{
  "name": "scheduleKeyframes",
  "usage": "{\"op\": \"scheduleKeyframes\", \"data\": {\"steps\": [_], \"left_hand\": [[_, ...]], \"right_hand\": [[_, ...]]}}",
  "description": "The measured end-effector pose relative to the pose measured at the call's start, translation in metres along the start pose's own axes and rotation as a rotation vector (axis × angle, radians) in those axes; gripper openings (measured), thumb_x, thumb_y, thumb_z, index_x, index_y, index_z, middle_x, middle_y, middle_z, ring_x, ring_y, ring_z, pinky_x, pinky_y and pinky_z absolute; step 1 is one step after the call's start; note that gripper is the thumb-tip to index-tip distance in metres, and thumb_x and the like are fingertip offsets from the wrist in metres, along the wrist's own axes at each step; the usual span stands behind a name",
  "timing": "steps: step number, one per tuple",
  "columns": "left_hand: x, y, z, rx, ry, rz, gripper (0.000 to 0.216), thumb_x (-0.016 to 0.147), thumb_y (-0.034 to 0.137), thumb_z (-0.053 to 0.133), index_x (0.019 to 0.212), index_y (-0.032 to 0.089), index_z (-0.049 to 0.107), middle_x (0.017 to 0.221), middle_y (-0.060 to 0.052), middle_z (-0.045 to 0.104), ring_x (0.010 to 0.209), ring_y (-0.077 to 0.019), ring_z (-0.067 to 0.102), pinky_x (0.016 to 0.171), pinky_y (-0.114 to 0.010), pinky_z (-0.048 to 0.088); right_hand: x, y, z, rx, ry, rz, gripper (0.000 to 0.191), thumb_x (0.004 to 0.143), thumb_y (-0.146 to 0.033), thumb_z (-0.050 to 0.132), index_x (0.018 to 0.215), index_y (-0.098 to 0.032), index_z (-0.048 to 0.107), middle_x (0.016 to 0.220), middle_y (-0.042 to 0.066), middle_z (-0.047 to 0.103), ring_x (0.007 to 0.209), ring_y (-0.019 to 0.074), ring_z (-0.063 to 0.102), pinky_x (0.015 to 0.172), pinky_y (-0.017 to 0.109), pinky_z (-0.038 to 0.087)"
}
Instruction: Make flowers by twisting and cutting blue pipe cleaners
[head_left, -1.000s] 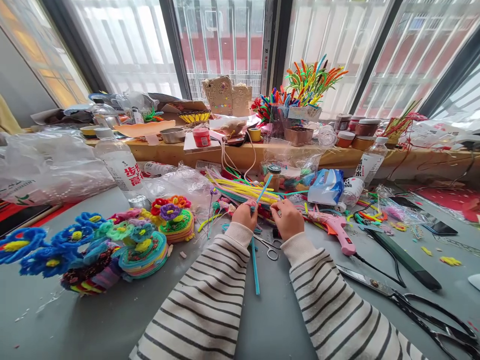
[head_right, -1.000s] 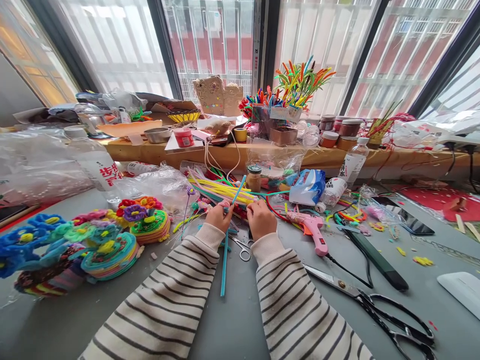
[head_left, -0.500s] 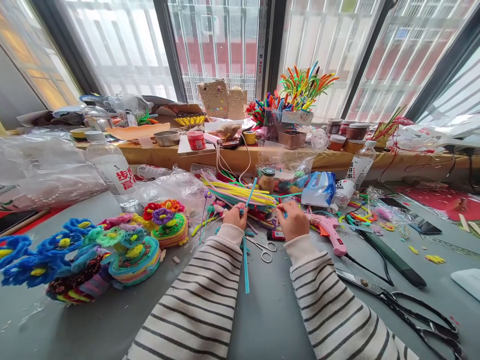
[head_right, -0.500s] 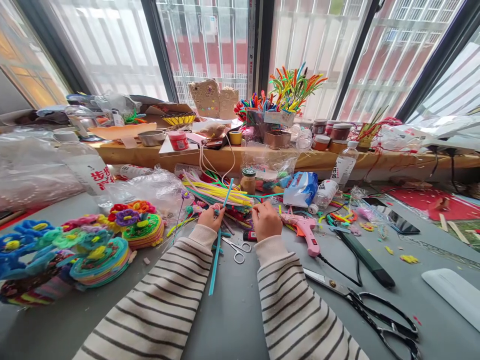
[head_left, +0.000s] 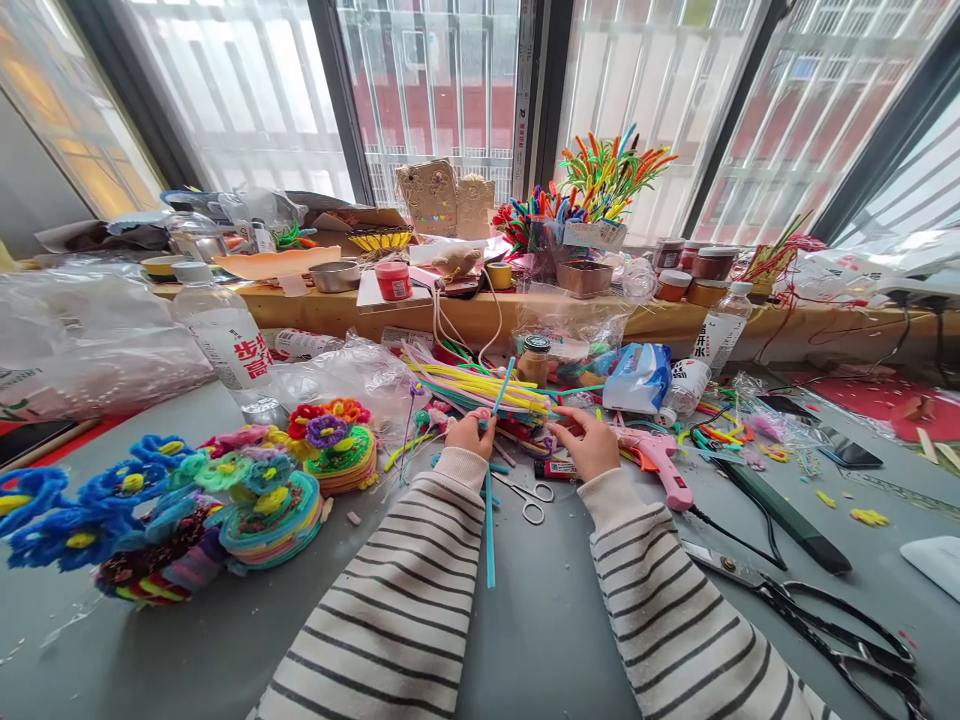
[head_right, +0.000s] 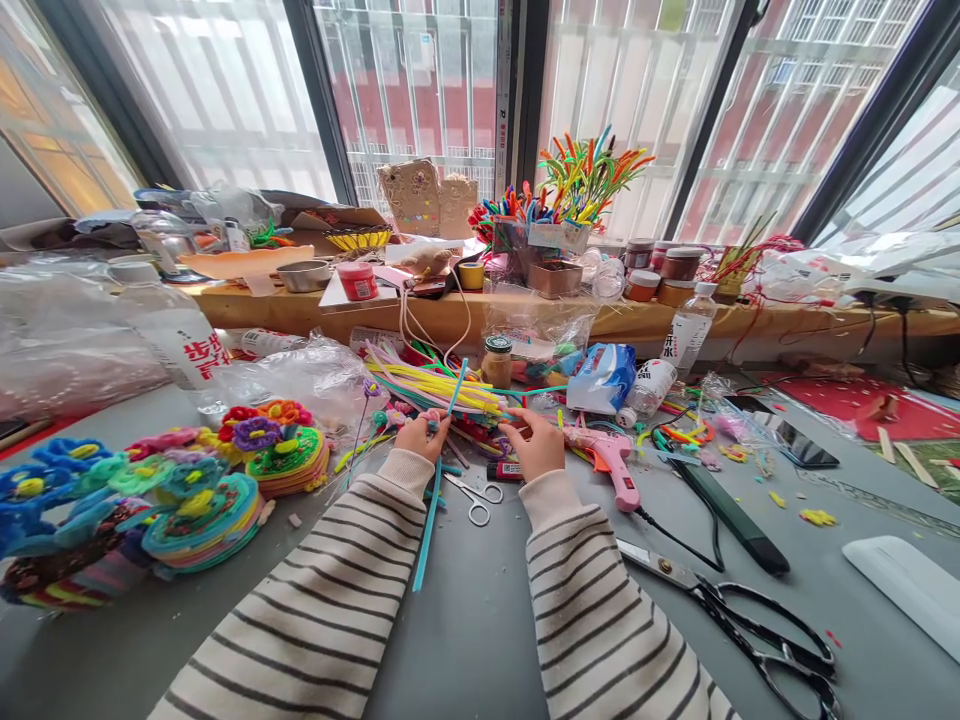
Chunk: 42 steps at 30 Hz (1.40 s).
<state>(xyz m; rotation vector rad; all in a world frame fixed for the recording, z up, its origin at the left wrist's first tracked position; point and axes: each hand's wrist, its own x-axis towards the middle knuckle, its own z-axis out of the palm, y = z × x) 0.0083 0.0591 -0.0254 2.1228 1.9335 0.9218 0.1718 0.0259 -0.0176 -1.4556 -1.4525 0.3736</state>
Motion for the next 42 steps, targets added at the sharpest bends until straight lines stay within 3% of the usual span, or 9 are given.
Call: {"op": "scheduleKeyframes", "data": {"steps": [6,12,18,25,29,32,34,38,42], "left_hand": [[-0.002,0.002,-0.001,0.004,0.007,-0.011,0.027,0.072,0.03,0.04,0.085,0.016,0.059,0.082,-0.007,0.063,0.074,-0.0182,0.057,0.069,-0.028,0.039],[-0.004,0.004,-0.003,0.013,0.019,-0.048,0.028,0.072,0.033,0.041,0.086,0.016,0.059,0.081,-0.007,0.063,0.076,-0.019,0.057,0.071,-0.028,0.039],[-0.003,0.002,-0.003,-0.064,0.045,-0.055,0.022,0.07,0.03,0.044,0.081,0.019,0.06,0.079,-0.003,0.063,0.076,-0.0177,0.057,0.071,-0.028,0.039],[-0.006,0.003,-0.021,-0.304,0.166,-0.128,0.029,0.066,0.039,0.046,0.073,0.016,0.061,0.065,-0.002,0.061,0.062,-0.0128,0.055,0.06,-0.022,0.04],[-0.008,0.006,-0.033,-0.662,0.037,-0.18,0.035,0.064,0.045,0.045,0.074,0.015,0.061,0.058,-0.002,0.06,0.056,-0.0128,0.055,0.049,-0.021,0.041],[-0.01,0.013,-0.039,-1.087,-0.167,-0.186,0.032,0.062,0.043,0.05,0.071,0.013,0.058,0.063,-0.004,0.062,0.066,-0.0152,0.058,0.06,-0.024,0.045],[-0.014,0.02,-0.041,-1.235,-0.345,-0.22,0.031,0.06,0.041,0.054,0.072,0.012,0.057,0.062,-0.005,0.063,0.065,-0.0164,0.059,0.062,-0.027,0.045],[-0.026,0.036,-0.043,-1.219,-0.658,-0.173,0.033,0.06,0.041,0.055,0.069,0.01,0.057,0.063,-0.009,0.064,0.06,-0.0181,0.06,0.055,-0.027,0.046],[-0.036,0.046,-0.038,-1.208,-0.793,-0.108,0.034,0.059,0.041,0.056,0.073,0.009,0.059,0.062,-0.008,0.063,0.057,-0.0162,0.059,0.055,-0.027,0.045]], "right_hand": [[0.0,-0.001,-0.003,0.092,0.295,0.102,0.025,0.063,-0.039,0.05,0.061,-0.015,0.059,0.049,0.0,0.057,0.036,0.0102,0.047,0.043,0.025,0.039],[0.024,0.001,-0.056,0.737,0.794,0.253,0.023,0.057,-0.037,0.057,0.06,-0.016,0.049,0.049,-0.005,0.047,0.038,0.0047,0.04,0.034,0.017,0.035],[0.028,-0.023,-0.11,0.85,0.851,-0.03,0.016,0.072,-0.035,0.043,0.064,-0.022,0.049,0.059,-0.003,0.056,0.037,0.0052,0.039,0.03,0.018,0.029],[0.015,-0.051,-0.136,0.935,0.808,-0.075,0.016,0.07,-0.035,0.048,0.056,-0.028,0.053,0.058,-0.004,0.052,0.031,0.0039,0.023,0.03,0.023,0.01],[0.007,-0.073,-0.143,0.951,0.918,-0.115,0.021,0.069,-0.038,0.048,0.051,-0.029,0.054,0.061,-0.003,0.053,0.032,0.0032,0.022,0.033,0.025,0.007],[0.008,-0.083,-0.127,0.885,0.784,-0.196,0.016,0.071,-0.034,0.047,0.06,-0.027,0.056,0.056,-0.003,0.053,0.032,0.0036,0.027,0.032,0.024,0.011],[0.011,-0.083,-0.107,0.953,0.592,-0.069,0.013,0.07,-0.031,0.049,0.063,-0.022,0.054,0.051,-0.004,0.053,0.03,0.0029,0.028,0.03,0.021,0.014],[0.015,-0.076,-0.066,0.846,0.376,-0.082,0.019,0.071,-0.035,0.047,0.071,-0.017,0.05,0.049,-0.005,0.055,0.027,0.0021,0.033,0.027,0.016,0.017],[0.013,-0.071,-0.043,0.777,0.085,-0.076,0.017,0.069,-0.03,0.051,0.078,-0.016,0.051,0.054,-0.004,0.057,0.03,0.0024,0.038,0.028,0.015,0.023]]}}
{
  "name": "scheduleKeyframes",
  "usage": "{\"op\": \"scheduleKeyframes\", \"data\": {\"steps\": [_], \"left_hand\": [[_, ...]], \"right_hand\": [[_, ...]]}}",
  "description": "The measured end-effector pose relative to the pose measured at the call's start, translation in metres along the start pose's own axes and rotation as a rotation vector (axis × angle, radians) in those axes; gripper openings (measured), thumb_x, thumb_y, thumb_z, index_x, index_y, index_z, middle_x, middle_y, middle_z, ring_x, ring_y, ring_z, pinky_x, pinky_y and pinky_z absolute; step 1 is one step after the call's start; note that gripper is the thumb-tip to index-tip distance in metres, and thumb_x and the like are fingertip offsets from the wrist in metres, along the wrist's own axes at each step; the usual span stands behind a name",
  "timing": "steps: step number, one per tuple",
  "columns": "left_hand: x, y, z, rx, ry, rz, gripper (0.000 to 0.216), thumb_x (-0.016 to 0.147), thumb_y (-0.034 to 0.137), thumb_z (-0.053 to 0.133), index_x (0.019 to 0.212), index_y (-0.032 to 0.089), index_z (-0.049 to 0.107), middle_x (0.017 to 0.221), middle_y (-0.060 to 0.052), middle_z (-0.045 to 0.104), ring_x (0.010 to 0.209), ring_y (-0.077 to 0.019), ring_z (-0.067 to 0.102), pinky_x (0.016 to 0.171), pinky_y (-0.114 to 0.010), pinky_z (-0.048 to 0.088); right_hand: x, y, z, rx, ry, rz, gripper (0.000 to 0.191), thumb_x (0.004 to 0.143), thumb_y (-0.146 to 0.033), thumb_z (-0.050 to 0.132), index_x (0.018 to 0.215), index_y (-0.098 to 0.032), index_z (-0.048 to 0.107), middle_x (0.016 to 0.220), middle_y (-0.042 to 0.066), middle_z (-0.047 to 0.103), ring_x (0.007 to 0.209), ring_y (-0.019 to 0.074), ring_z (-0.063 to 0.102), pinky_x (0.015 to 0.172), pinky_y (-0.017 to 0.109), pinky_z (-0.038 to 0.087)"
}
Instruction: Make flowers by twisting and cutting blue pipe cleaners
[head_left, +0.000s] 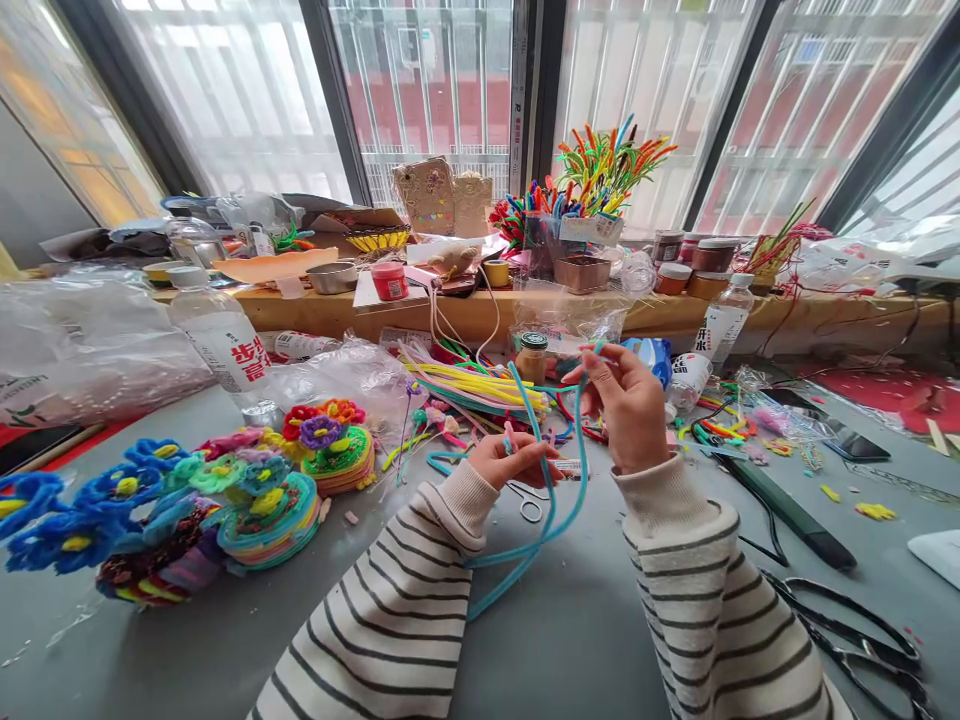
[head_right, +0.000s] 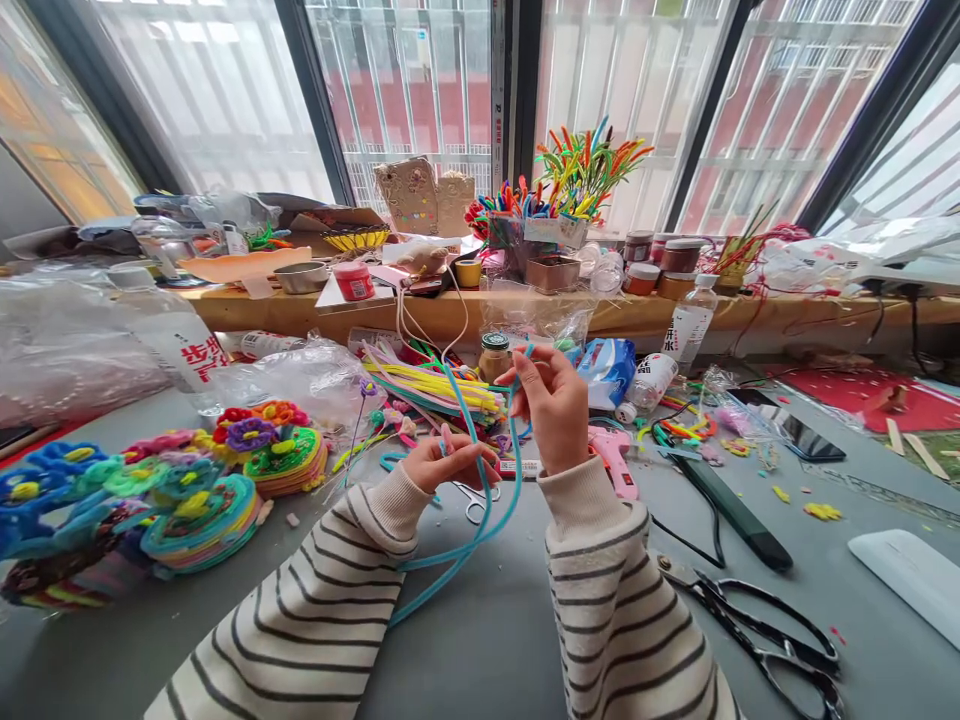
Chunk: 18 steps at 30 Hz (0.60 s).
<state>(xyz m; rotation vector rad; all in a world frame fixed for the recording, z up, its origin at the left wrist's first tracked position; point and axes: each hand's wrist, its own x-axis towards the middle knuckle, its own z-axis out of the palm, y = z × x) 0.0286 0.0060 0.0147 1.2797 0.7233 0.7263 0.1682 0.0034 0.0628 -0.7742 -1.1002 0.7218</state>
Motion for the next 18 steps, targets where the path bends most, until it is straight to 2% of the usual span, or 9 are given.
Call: {"op": "scheduleKeyframes", "data": {"steps": [2,4,6,10,13,15,18], "left_hand": [[0.0,-0.004,0.004,0.005,-0.039,-0.017,0.034,0.06,0.04,0.055,0.076,0.009,0.059,0.065,-0.008,0.063,0.059,-0.0153,0.059,0.056,-0.026,0.045],[0.001,-0.007,0.008,0.015,-0.051,-0.025,0.033,0.059,0.038,0.056,0.077,0.01,0.058,0.067,-0.007,0.063,0.06,-0.0137,0.058,0.057,-0.025,0.045],[0.001,-0.009,0.011,0.034,-0.05,-0.045,0.034,0.059,0.04,0.057,0.077,0.011,0.057,0.063,-0.006,0.062,0.057,-0.012,0.057,0.055,-0.023,0.043],[0.002,-0.014,0.015,0.101,-0.109,-0.063,0.038,0.061,0.044,0.052,0.078,0.01,0.057,0.048,-0.002,0.057,0.047,-0.0087,0.052,0.046,-0.019,0.038],[0.005,-0.019,0.013,0.02,-0.109,-0.037,0.037,0.059,0.048,0.051,0.066,0.011,0.055,0.036,0.003,0.047,0.037,-0.0072,0.046,0.043,-0.02,0.038],[0.008,-0.022,0.011,-0.052,-0.054,-0.016,0.037,0.058,0.05,0.05,0.058,0.013,0.051,0.029,0.007,0.038,0.03,-0.0062,0.04,0.042,-0.022,0.039],[0.009,-0.024,0.009,-0.064,-0.013,0.001,0.035,0.059,0.049,0.05,0.056,0.013,0.049,0.028,0.008,0.032,0.027,-0.0048,0.036,0.04,-0.023,0.04]], "right_hand": [[-0.001,0.005,0.002,0.008,-0.042,0.038,0.017,0.068,-0.027,0.053,0.08,-0.016,0.051,0.058,-0.003,0.059,0.034,0.0025,0.041,0.032,0.015,0.029],[-0.001,0.006,0.002,0.037,-0.024,0.063,0.017,0.067,-0.026,0.053,0.081,-0.016,0.052,0.062,-0.002,0.059,0.037,0.0025,0.042,0.035,0.015,0.031],[0.001,0.004,0.0,0.076,0.047,0.051,0.016,0.067,-0.026,0.052,0.079,-0.017,0.053,0.064,-0.001,0.06,0.039,0.0026,0.043,0.036,0.015,0.033],[0.007,-0.008,-0.011,0.096,0.242,-0.07,0.016,0.068,-0.028,0.051,0.079,-0.017,0.055,0.069,-0.001,0.06,0.045,0.0034,0.048,0.039,0.015,0.035],[0.01,-0.013,-0.019,0.091,0.271,-0.08,0.019,0.068,-0.029,0.051,0.083,-0.019,0.056,0.075,-0.001,0.06,0.049,0.0028,0.048,0.039,0.014,0.034],[0.009,-0.012,-0.019,0.065,0.184,-0.009,0.021,0.066,-0.029,0.053,0.084,-0.019,0.057,0.076,0.0,0.06,0.05,0.0029,0.047,0.038,0.013,0.032],[0.005,-0.001,-0.012,-0.058,-0.144,0.152,0.023,0.061,-0.029,0.059,0.08,-0.017,0.06,0.073,0.0,0.061,0.053,0.0048,0.048,0.04,0.014,0.033]]}}
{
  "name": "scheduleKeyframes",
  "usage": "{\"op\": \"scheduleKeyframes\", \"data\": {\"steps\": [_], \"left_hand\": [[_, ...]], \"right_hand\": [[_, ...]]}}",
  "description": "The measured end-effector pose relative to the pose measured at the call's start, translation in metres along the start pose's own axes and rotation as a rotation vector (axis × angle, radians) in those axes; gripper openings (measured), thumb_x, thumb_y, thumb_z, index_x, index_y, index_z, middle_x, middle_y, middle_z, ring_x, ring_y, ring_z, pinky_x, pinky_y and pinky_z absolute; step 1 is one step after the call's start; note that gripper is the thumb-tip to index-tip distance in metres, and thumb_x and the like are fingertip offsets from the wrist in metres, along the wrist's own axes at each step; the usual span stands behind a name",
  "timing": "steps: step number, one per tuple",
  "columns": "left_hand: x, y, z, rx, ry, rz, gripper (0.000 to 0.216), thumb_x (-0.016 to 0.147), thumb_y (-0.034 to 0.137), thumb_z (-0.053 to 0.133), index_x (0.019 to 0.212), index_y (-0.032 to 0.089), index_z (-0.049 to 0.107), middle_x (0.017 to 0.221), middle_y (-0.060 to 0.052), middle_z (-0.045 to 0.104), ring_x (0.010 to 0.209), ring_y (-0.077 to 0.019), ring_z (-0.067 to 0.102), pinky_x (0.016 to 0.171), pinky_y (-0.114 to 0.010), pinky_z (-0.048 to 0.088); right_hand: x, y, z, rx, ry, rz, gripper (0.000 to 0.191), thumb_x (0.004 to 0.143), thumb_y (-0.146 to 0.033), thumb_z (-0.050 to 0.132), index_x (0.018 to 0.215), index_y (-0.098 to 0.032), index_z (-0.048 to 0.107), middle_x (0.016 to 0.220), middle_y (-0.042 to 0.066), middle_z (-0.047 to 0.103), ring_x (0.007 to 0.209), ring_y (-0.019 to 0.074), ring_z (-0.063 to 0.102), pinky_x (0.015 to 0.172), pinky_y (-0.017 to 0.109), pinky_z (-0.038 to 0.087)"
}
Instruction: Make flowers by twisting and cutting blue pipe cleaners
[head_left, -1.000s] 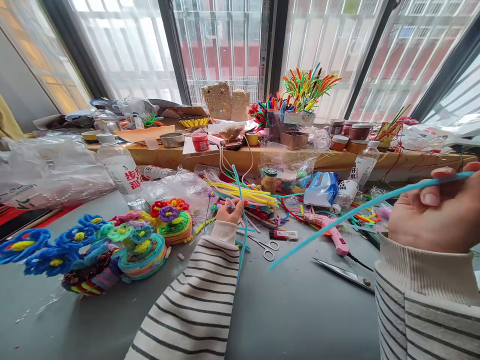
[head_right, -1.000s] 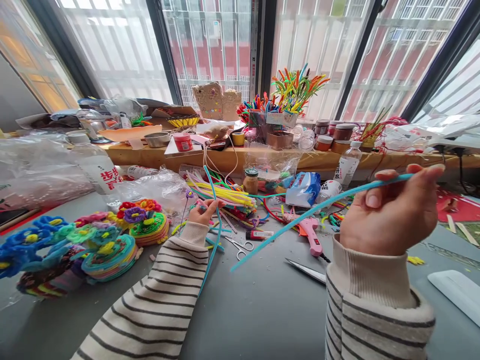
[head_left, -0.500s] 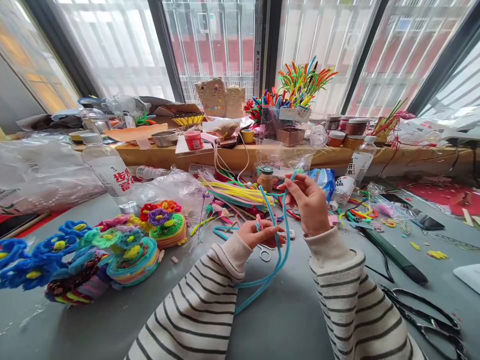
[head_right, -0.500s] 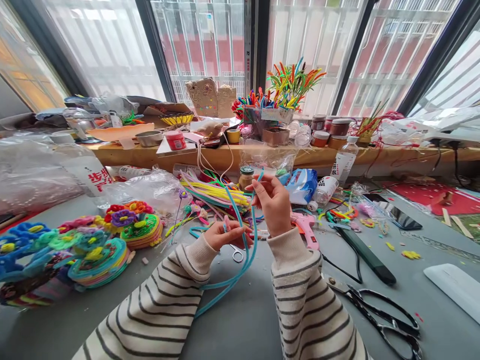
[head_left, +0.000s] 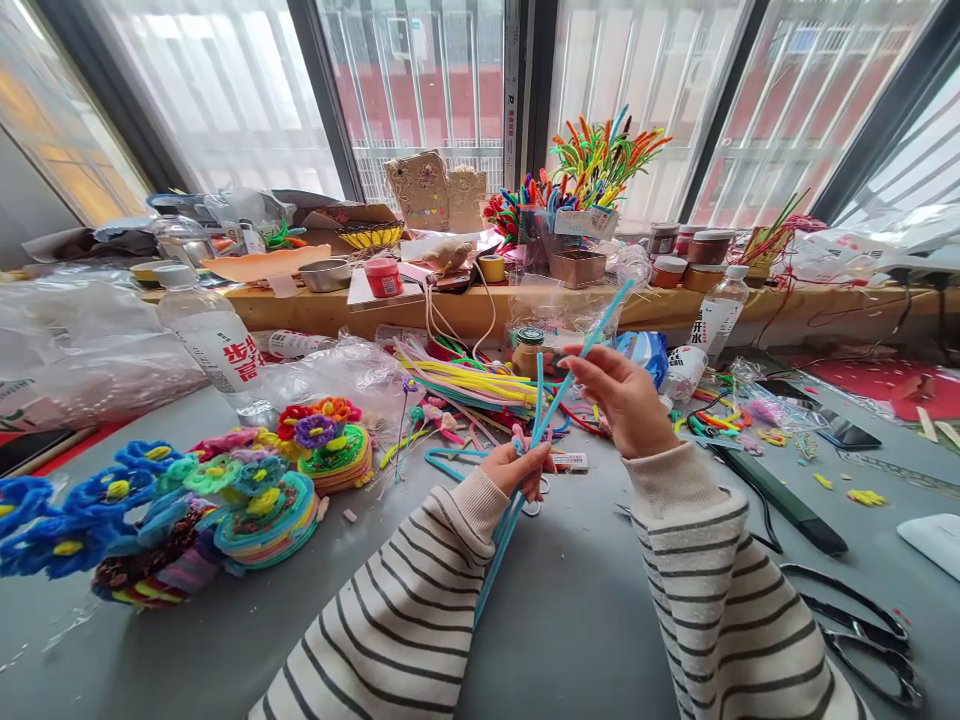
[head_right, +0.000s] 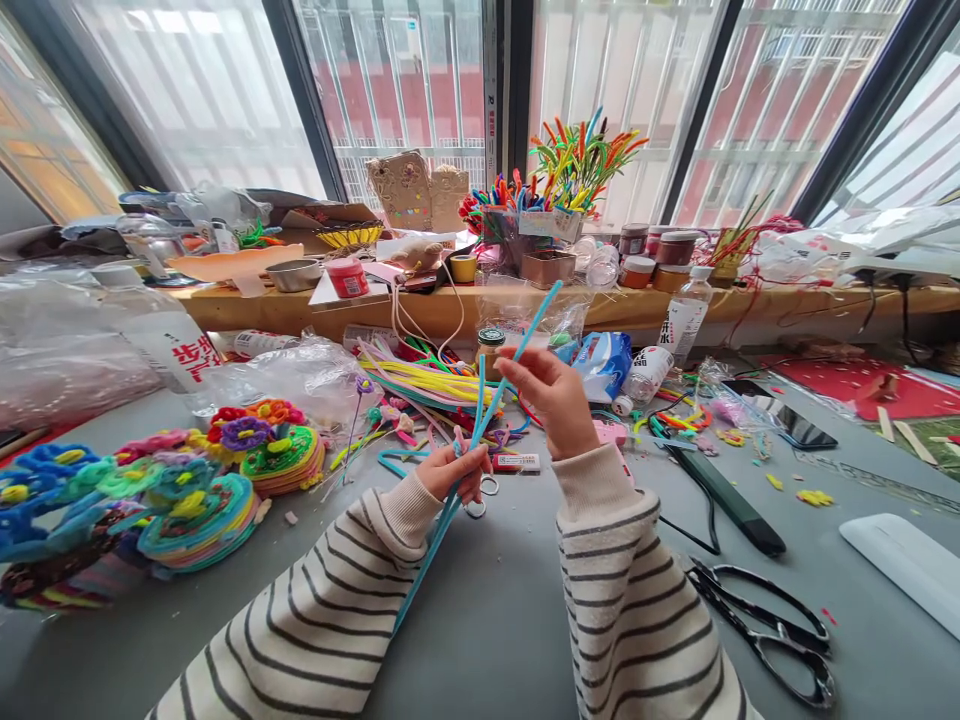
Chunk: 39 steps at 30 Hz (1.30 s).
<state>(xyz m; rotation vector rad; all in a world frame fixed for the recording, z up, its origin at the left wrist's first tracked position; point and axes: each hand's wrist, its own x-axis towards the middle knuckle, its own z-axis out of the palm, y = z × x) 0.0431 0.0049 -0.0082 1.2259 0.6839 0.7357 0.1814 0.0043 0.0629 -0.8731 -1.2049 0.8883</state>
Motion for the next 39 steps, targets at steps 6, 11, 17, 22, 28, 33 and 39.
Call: {"op": "scheduleKeyframes", "data": {"steps": [6,11,17,22,28,33,39], "left_hand": [[0.0,0.007,-0.005,-0.133,0.07,-0.009,0.034,0.053,0.044,0.059,0.049,0.015,0.041,0.031,0.009,0.031,0.03,-0.0037,0.036,0.041,-0.022,0.041],[0.002,0.011,-0.017,-0.32,0.169,0.002,0.028,0.049,0.032,0.066,0.062,0.014,0.048,0.038,0.007,0.044,0.032,-0.0026,0.039,0.035,-0.016,0.035],[0.004,0.009,-0.026,-0.397,0.358,-0.097,0.007,0.061,0.012,0.058,0.067,0.011,0.053,0.052,-0.002,0.059,0.041,-0.0058,0.051,0.037,-0.014,0.039],[0.007,0.009,-0.028,-0.436,0.518,-0.112,0.006,0.065,0.005,0.052,0.062,0.009,0.055,0.048,-0.002,0.058,0.043,-0.0068,0.054,0.043,-0.015,0.044],[0.006,0.012,-0.026,-0.445,0.592,-0.1,0.008,0.063,0.003,0.053,0.058,0.009,0.055,0.041,0.001,0.054,0.036,-0.0056,0.051,0.038,-0.014,0.044],[0.006,0.013,-0.026,-0.443,0.622,-0.038,0.007,0.059,0.003,0.057,0.057,0.009,0.054,0.043,-0.001,0.057,0.041,-0.0075,0.055,0.04,-0.013,0.045],[0.007,0.011,-0.027,-0.431,0.631,0.002,0.012,0.052,0.01,0.064,0.053,0.01,0.053,0.036,0.002,0.052,0.03,-0.0052,0.046,0.031,-0.014,0.041]], "right_hand": [[-0.001,0.02,0.011,-0.007,-0.254,0.126,0.027,0.069,-0.037,0.048,0.073,-0.015,0.062,0.069,0.002,0.062,0.065,0.0111,0.055,0.056,0.021,0.043],[0.006,0.026,-0.004,0.266,-0.035,0.157,0.022,0.069,-0.037,0.049,0.076,-0.018,0.059,0.067,0.0,0.061,0.066,0.0107,0.057,0.064,0.026,0.047],[0.012,0.033,-0.021,0.285,0.139,0.126,0.017,0.069,-0.032,0.05,0.077,-0.018,0.057,0.061,-0.002,0.058,0.059,0.0097,0.056,0.062,0.027,0.048],[0.012,0.035,-0.025,0.33,0.158,0.122,0.021,0.07,-0.033,0.049,0.081,-0.017,0.055,0.059,-0.002,0.054,0.056,0.0089,0.054,0.059,0.026,0.048],[0.012,0.038,-0.025,0.228,0.163,-0.018,0.021,0.072,-0.033,0.047,0.083,-0.017,0.052,0.045,-0.008,0.039,0.037,0.0038,0.036,0.042,0.018,0.04],[0.013,0.042,-0.024,-0.06,0.068,-0.055,0.019,0.073,-0.036,0.044,0.083,-0.019,0.043,0.044,-0.008,0.045,0.029,0.0035,0.027,0.029,0.016,0.02],[0.009,0.037,-0.026,-0.525,-0.172,-0.113,0.017,0.071,-0.032,0.047,0.071,-0.016,0.051,0.053,-0.003,0.049,0.044,0.0068,0.04,0.042,0.019,0.03]]}}
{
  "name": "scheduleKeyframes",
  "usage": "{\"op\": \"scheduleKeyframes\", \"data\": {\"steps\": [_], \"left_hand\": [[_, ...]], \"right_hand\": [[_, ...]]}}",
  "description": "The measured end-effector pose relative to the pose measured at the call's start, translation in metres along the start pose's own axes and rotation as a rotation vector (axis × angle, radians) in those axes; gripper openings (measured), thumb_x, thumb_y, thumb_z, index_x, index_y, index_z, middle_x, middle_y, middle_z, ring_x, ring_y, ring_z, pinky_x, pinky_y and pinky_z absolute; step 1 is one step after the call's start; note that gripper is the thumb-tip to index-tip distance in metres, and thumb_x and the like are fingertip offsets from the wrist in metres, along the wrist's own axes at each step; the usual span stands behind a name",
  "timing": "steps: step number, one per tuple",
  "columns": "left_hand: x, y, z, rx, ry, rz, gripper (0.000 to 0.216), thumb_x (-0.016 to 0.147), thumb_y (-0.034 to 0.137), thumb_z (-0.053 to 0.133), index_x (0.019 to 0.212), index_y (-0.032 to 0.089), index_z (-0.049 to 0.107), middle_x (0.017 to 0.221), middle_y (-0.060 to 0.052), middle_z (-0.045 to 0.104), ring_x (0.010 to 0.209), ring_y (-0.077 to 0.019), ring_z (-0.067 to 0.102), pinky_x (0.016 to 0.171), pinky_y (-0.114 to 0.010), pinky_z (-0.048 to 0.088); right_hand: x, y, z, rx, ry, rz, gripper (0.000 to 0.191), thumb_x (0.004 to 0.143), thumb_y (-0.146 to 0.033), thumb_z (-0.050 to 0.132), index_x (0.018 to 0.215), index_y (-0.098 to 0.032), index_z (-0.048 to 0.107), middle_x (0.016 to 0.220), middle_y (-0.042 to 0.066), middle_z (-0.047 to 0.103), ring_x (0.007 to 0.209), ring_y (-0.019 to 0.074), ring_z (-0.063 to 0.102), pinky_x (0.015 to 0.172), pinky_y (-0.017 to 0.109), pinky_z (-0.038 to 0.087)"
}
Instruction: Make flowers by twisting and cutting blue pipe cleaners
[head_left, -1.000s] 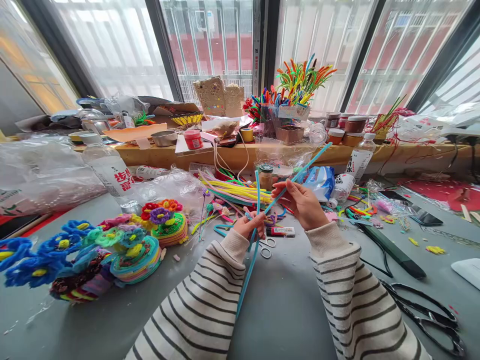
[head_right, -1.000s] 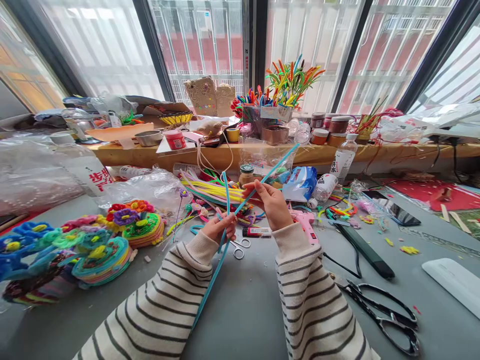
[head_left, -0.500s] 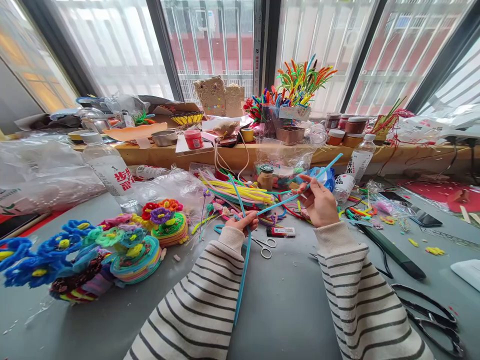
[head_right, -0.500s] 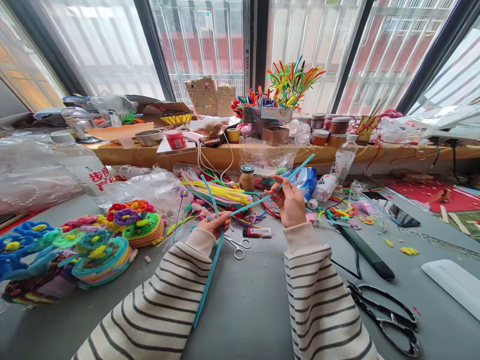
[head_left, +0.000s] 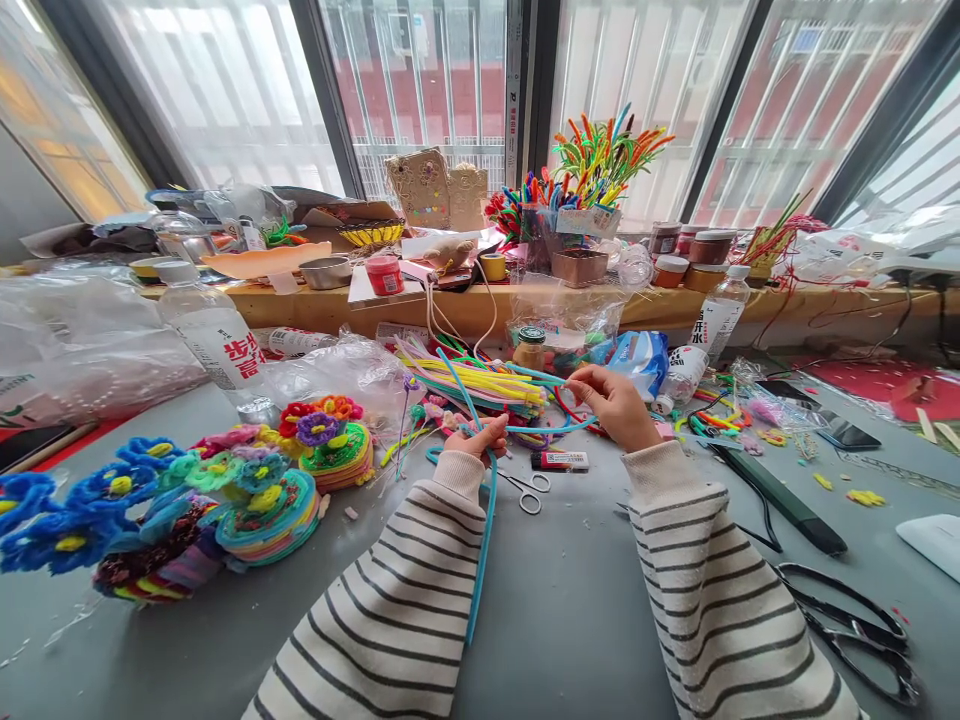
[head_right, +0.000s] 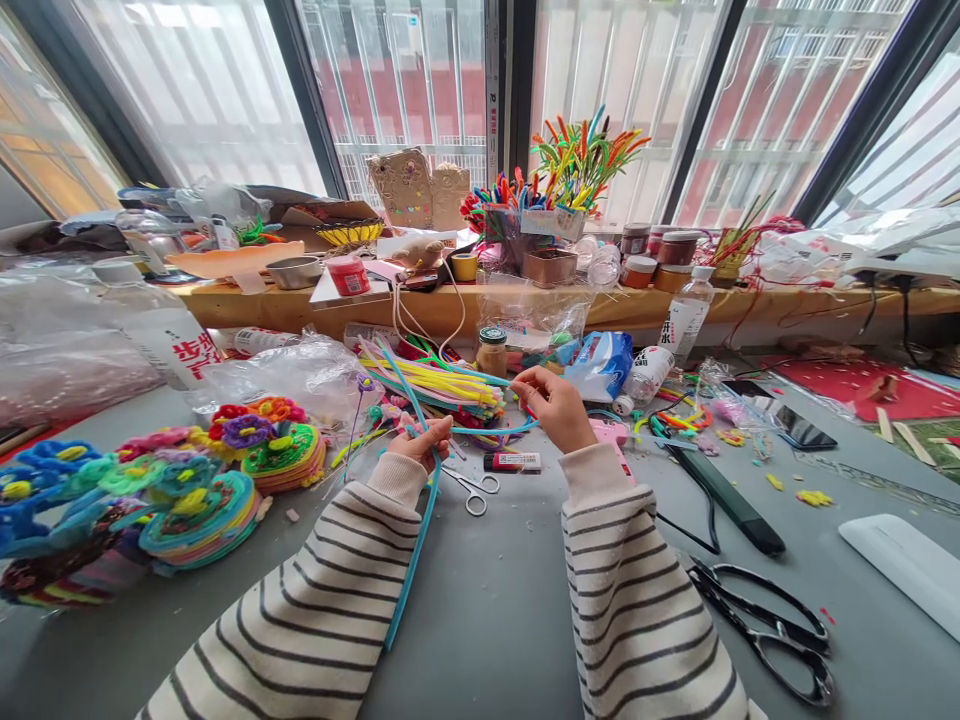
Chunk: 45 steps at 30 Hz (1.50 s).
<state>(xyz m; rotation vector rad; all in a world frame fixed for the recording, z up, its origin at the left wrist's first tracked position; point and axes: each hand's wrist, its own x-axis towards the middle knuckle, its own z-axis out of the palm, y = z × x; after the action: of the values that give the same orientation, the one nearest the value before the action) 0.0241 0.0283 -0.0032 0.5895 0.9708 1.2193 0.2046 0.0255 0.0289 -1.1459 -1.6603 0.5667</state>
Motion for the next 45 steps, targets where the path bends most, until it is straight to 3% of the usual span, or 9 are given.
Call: {"op": "scheduleKeyframes", "data": {"steps": [6,13,20,24,29,33,37,39,45], "left_hand": [[-0.007,0.003,0.004,0.012,-0.048,0.001,0.012,0.051,0.008,0.065,0.061,0.007,0.059,0.046,-0.003,0.059,0.041,-0.0082,0.055,0.042,-0.015,0.046],[-0.007,0.003,0.004,0.023,0.044,0.07,0.01,0.052,0.006,0.062,0.06,0.009,0.057,0.046,0.0,0.058,0.04,-0.0083,0.054,0.033,-0.014,0.041],[-0.006,0.002,0.001,-0.027,-0.142,0.125,0.024,0.051,0.008,0.064,0.074,0.011,0.057,0.045,0.003,0.055,0.041,-0.007,0.054,0.041,-0.014,0.045],[-0.005,0.001,-0.001,-0.03,-0.157,0.14,0.024,0.048,0.012,0.066,0.07,0.01,0.058,0.044,0.003,0.056,0.042,-0.0071,0.054,0.042,-0.014,0.046],[-0.003,0.0,-0.001,-0.027,-0.107,0.138,0.019,0.046,0.013,0.067,0.062,0.009,0.058,0.043,0.001,0.057,0.041,-0.0074,0.054,0.04,-0.014,0.045],[-0.003,0.003,0.001,-0.047,-0.05,0.142,0.018,0.046,0.012,0.067,0.059,0.008,0.056,0.041,0.0,0.056,0.039,-0.0076,0.053,0.04,-0.015,0.045],[-0.004,0.008,0.0,-0.09,0.053,0.144,0.013,0.05,0.008,0.064,0.059,0.008,0.054,0.04,0.0,0.056,0.038,-0.0079,0.054,0.04,-0.014,0.045],[-0.004,0.011,-0.001,-0.103,0.087,0.142,0.011,0.053,0.006,0.062,0.06,0.007,0.054,0.041,-0.001,0.056,0.039,-0.0079,0.054,0.04,-0.014,0.045],[-0.005,0.017,-0.004,-0.117,0.134,0.164,0.008,0.057,0.004,0.059,0.061,0.007,0.053,0.042,-0.001,0.056,0.039,-0.0076,0.054,0.042,-0.014,0.045]], "right_hand": [[-0.001,-0.005,0.0,-0.184,-0.159,-0.014,0.018,0.072,-0.03,0.044,0.071,-0.015,0.053,0.053,-0.002,0.049,0.049,0.0092,0.043,0.047,0.021,0.033],[-0.001,-0.002,-0.001,-0.251,-0.315,-0.025,0.019,0.073,-0.031,0.043,0.07,-0.015,0.053,0.056,-0.001,0.05,0.05,0.0098,0.044,0.049,0.021,0.033],[-0.003,-0.004,-0.001,-0.31,-0.353,-0.025,0.016,0.072,-0.028,0.044,0.069,-0.015,0.053,0.051,-0.002,0.048,0.047,0.0091,0.043,0.048,0.021,0.033],[-0.002,-0.005,-0.001,-0.359,-0.367,-0.029,0.016,0.072,-0.028,0.045,0.068,-0.015,0.054,0.048,-0.002,0.048,0.046,0.0091,0.042,0.047,0.021,0.032],[-0.001,-0.006,-0.002,-0.38,-0.384,-0.039,0.019,0.073,-0.029,0.044,0.071,-0.015,0.057,0.051,-0.001,0.052,0.049,0.0103,0.046,0.05,0.021,0.034],[-0.002,-0.008,0.0,-0.402,-0.371,-0.083,0.028,0.074,-0.036,0.041,0.079,-0.014,0.058,0.069,0.004,0.059,0.064,0.0134,0.051,0.059,0.023,0.037],[-0.005,-0.009,0.013,-0.538,-0.368,-0.165,0.054,0.057,-0.053,0.053,0.095,-0.014,0.052,0.088,0.009,0.055,0.076,0.0189,0.05,0.062,0.026,0.037],[-0.007,-0.008,0.02,-0.599,-0.41,-0.196,0.059,0.054,-0.056,0.054,0.096,-0.014,0.052,0.091,0.01,0.054,0.077,0.0198,0.049,0.061,0.026,0.037],[-0.006,-0.009,0.026,-0.606,-0.484,-0.141,0.043,0.066,-0.055,0.041,0.072,-0.016,0.057,0.064,0.003,0.056,0.054,0.0124,0.045,0.047,0.022,0.028]]}}
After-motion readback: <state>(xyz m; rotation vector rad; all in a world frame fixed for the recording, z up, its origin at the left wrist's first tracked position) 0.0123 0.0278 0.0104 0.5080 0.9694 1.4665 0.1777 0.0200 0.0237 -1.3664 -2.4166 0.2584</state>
